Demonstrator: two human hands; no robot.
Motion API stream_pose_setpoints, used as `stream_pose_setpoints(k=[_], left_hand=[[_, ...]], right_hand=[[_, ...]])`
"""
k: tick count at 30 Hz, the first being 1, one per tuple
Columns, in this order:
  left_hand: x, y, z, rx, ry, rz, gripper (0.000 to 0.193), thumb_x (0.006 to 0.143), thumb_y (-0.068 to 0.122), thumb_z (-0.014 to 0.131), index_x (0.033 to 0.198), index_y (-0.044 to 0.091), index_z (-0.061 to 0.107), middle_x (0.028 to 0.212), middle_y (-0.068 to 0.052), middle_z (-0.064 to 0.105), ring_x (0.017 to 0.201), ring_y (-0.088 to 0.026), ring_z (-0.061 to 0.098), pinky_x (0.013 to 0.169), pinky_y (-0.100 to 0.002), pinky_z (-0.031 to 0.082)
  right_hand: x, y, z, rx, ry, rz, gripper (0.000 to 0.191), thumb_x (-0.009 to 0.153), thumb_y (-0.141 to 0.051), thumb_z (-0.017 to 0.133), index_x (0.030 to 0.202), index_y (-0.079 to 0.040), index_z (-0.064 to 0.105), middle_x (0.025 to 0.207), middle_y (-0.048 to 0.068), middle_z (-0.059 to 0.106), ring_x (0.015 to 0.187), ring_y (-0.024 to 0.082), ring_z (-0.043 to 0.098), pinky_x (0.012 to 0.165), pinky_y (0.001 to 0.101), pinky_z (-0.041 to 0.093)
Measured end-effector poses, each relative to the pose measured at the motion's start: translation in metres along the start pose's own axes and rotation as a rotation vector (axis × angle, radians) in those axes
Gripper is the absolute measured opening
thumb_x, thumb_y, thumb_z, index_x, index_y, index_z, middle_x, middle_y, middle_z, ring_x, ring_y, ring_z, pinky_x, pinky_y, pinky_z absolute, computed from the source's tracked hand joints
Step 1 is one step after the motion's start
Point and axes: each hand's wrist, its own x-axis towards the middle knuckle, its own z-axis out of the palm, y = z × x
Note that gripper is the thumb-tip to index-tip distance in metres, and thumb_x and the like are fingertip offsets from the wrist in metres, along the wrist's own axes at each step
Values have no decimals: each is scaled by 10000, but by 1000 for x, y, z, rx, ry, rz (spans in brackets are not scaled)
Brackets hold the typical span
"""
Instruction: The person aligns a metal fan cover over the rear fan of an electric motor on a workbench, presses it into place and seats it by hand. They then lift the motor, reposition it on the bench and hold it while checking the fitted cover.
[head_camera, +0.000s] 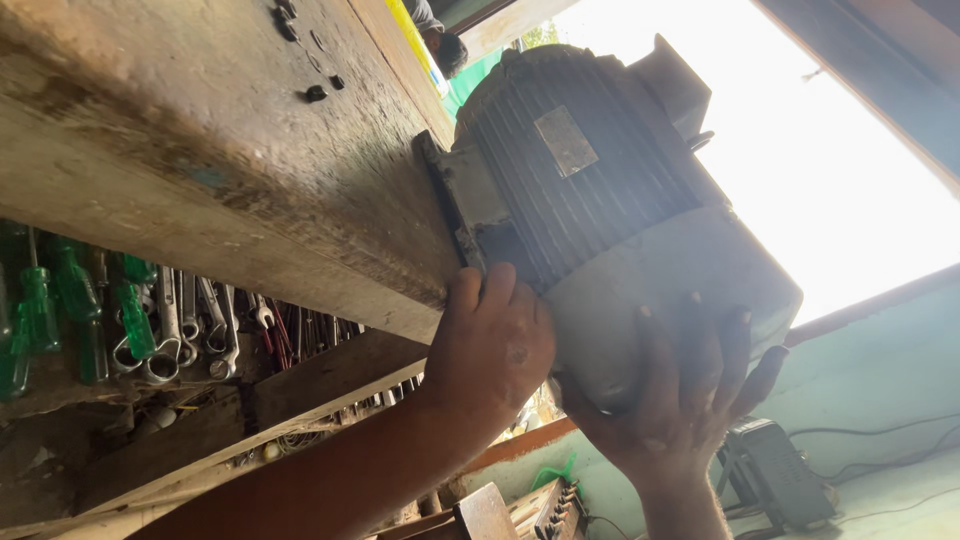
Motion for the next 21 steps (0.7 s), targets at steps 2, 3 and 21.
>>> stream_pose_setpoints(k=[2,3,21], left_hand=[[0,0,5,23,0,-4,102,755,232,701,753,131,690,754,-35,596,891,-222,522,824,-405,384],[-1,0,5,32,-6,-3,102,750,230,701,750,129,686,753,-38,593,888,-221,521,820,-402,384],[-4,-3,8,104,96,14,70,751,193,689,723,143,649,741,-34,571,861,-218,535,844,-379,403]], right_hand=[[0,1,2,-5,0,4,929,826,-760,773,1439,-94,564,1495,220,474,1492,495,343,1224,742,123],[0,0,3,-2,6,9,938,831,-778,777,1444,-103,559,1497,215,469,1497,487,341,1232,739,126],[5,-14,7,59,103,65,900,773,-711,833,1395,-104,602,1476,193,502,1484,458,365,1229,740,194]])
